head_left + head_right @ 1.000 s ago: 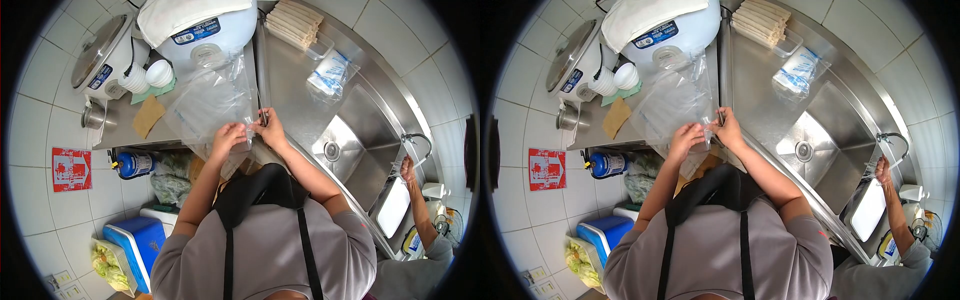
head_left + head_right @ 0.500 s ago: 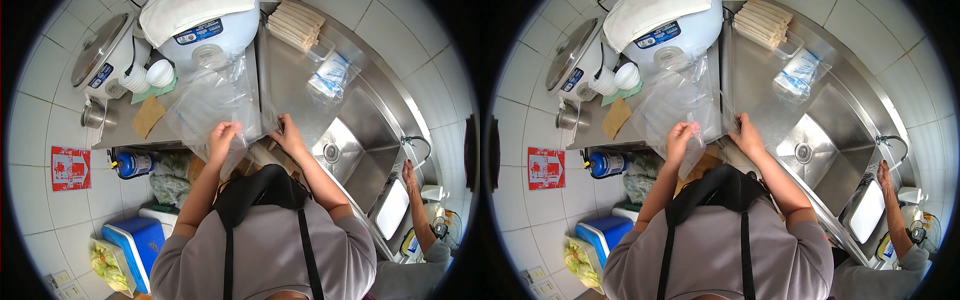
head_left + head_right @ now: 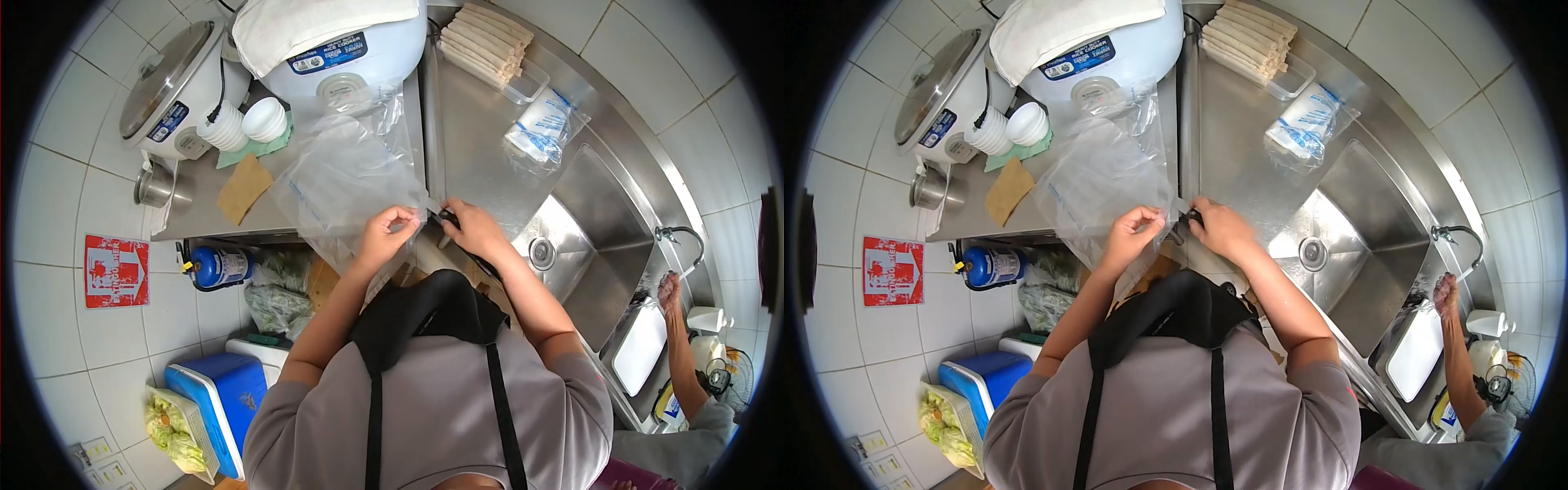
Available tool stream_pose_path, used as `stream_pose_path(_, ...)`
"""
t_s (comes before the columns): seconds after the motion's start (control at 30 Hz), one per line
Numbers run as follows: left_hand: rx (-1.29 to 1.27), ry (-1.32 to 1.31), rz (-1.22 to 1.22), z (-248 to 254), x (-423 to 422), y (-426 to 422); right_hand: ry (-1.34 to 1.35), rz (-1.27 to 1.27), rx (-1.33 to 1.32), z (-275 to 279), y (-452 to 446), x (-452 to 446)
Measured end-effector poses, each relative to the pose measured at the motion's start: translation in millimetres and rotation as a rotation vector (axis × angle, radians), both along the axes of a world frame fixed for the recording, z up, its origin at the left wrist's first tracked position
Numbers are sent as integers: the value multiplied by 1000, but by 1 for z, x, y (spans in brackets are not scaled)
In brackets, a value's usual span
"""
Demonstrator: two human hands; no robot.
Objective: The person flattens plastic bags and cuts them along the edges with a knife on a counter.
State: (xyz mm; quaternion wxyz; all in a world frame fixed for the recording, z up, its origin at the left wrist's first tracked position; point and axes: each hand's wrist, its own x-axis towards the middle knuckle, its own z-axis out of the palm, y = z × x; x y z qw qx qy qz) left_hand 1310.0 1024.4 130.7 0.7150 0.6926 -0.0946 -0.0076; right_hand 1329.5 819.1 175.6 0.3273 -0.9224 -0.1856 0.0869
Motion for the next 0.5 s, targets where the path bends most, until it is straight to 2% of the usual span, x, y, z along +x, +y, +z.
stream_pose_path(0.1, 106, -66, 44, 8, -2, -1, -17, -22, -7, -3, 5, 3)
stream_pose_path(0.17, 53, -50, 202, -5, -1, 4, -30, -61, -51, -5, -2, 0)
stream_pose_path(0.3, -21, -47, 357, -15, 1, 6, 30, 95, -39, 26, -22, -14)
stream_pose_path(0.4, 214, -214, 345, -5, -5, -1, 33, 117, -44, 23, -20, -13)
stream_pose_path(0.5, 421, -334, 163, 20, -11, -3, 1, 44, -74, 5, 3, -1)
